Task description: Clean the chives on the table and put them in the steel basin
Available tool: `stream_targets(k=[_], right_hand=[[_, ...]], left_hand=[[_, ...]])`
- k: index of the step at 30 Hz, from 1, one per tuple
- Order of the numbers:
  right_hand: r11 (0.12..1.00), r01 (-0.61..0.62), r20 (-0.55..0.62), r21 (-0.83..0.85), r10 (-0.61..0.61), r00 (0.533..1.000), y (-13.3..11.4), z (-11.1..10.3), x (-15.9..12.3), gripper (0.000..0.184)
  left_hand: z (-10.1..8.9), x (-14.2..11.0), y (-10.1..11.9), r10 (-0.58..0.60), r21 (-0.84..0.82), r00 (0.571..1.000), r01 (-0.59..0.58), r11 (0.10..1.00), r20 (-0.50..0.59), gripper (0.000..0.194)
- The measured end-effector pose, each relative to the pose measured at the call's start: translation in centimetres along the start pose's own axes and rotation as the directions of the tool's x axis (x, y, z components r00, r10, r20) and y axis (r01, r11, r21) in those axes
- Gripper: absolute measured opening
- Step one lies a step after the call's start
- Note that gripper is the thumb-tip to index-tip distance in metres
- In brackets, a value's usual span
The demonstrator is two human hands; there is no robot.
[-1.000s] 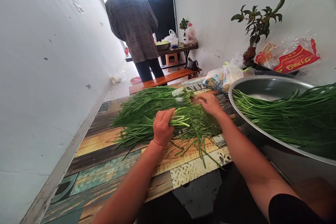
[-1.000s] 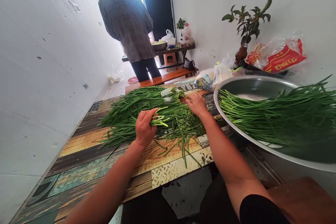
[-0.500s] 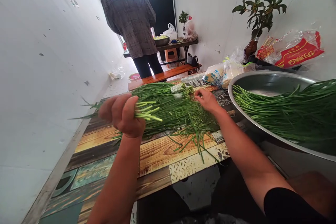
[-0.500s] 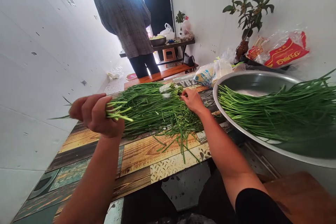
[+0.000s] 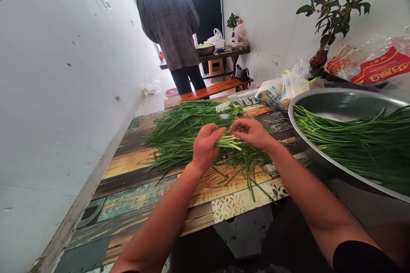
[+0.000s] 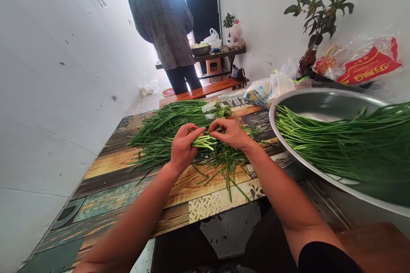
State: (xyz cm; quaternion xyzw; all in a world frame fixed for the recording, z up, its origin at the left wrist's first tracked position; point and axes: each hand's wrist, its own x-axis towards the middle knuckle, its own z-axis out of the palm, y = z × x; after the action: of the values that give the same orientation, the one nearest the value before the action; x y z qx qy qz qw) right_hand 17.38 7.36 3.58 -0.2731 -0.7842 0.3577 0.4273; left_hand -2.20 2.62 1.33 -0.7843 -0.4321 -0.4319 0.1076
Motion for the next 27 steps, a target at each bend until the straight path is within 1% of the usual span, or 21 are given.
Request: stream_targets(k=[2, 5, 7, 9, 10, 12, 13, 14, 15, 16, 17, 19, 20, 22, 24, 25, 27], right_hand=[[0.999, -0.01, -0.005, 0.037, 0.011, 1.0, -0.2, 0.3, -0.1, 0.012], [0.996, -0.058, -0.053, 0.067, 0.062, 0.997, -0.6, 0.9, -0.1, 0.014], [0.991, -0.101, -0.09, 0.085, 0.109, 0.99, -0.8, 0.8, -0.1, 0.016], [0.981, -0.144, -0.171, 0.127, 0.165, 0.971, -0.7, 0.1, 0.1, 0.018], [0.974, -0.161, -0.234, 0.162, 0.196, 0.952, -0.5, -0.4, 0.2, 0.02], [0.955, -0.169, -0.384, 0.243, 0.255, 0.887, 0.1, -1.6, 0.4, 0.024], [0.947, -0.168, -0.44, 0.275, 0.28, 0.853, 0.4, -2.1, 0.5, 0.027], [0.94, -0.174, -0.47, 0.294, 0.301, 0.83, 0.7, -2.5, 0.6, 0.03], [0.936, -0.189, -0.466, 0.297, 0.315, 0.827, 0.9, -2.6, 0.6, 0.034], [0.935, -0.209, -0.431, 0.286, 0.32, 0.844, 1.0, -2.6, 0.6, 0.037], [0.936, -0.227, -0.369, 0.268, 0.318, 0.874, 1.0, -2.3, 0.6, 0.037], [0.937, -0.249, -0.194, 0.246, 0.3, 0.934, 0.7, -1.3, 0.4, 0.035], [0.935, -0.252, -0.109, 0.251, 0.286, 0.952, 0.4, -0.8, 0.3, 0.035], [0.921, -0.258, 0.009, 0.292, 0.267, 0.964, -0.2, 0.0, 0.1, 0.037], [0.914, -0.247, 0.043, 0.32, 0.247, 0.968, -0.6, 0.4, 0.0, 0.035], [0.919, -0.235, 0.034, 0.315, 0.237, 0.971, -0.7, 0.5, 0.0, 0.033], [0.932, -0.213, -0.031, 0.293, 0.232, 0.972, -0.6, 0.4, 0.1, 0.028]], left_hand=[[0.1, 0.1, 0.3, 0.031, -0.013, 0.999, -0.031, 0.999, 0.042, 0.028], [0.2, 0.2, 0.4, 0.076, -0.023, 0.994, -0.075, 0.997, 0.077, 0.026], [0.2, 0.1, 0.2, 0.082, -0.029, 0.995, -0.08, 0.996, 0.061, 0.023], [0.2, 0.0, -0.1, 0.075, -0.012, 0.996, -0.074, 0.997, 0.038, 0.021], [0.1, -0.1, -0.3, 0.074, 0.0, 0.997, -0.074, 0.997, 0.029, 0.021], [0.1, -0.3, -0.6, 0.075, 0.018, 0.997, -0.075, 0.997, 0.012, 0.024], [0.1, -0.3, -0.8, 0.076, 0.024, 0.997, -0.076, 0.997, 0.003, 0.026], [0.1, -0.4, -0.9, 0.078, 0.026, 0.997, -0.078, 0.997, -0.004, 0.027], [0.2, -0.5, -0.9, 0.08, 0.026, 0.997, -0.08, 0.996, -0.008, 0.028], [0.3, -0.5, -0.9, 0.081, 0.024, 0.997, -0.081, 0.996, -0.008, 0.027], [0.4, -0.6, -0.8, 0.082, 0.021, 0.997, -0.082, 0.996, -0.005, 0.027], [0.6, -0.7, -0.6, 0.084, 0.009, 0.996, -0.084, 0.996, 0.005, 0.026], [0.7, -0.8, -0.5, 0.079, 0.006, 0.997, -0.079, 0.997, 0.009, 0.026], [0.9, -0.9, -0.4, 0.063, 0.004, 0.998, -0.063, 0.998, 0.014, 0.026], [1.0, -1.0, -0.4, 0.041, -0.004, 0.999, -0.041, 0.999, 0.018, 0.025], [1.1, -1.0, -0.4, 0.031, -0.012, 0.999, -0.031, 0.999, 0.019, 0.024], [1.2, -1.1, -0.5, 0.025, -0.024, 1.0, -0.024, 0.999, 0.017, 0.023]])
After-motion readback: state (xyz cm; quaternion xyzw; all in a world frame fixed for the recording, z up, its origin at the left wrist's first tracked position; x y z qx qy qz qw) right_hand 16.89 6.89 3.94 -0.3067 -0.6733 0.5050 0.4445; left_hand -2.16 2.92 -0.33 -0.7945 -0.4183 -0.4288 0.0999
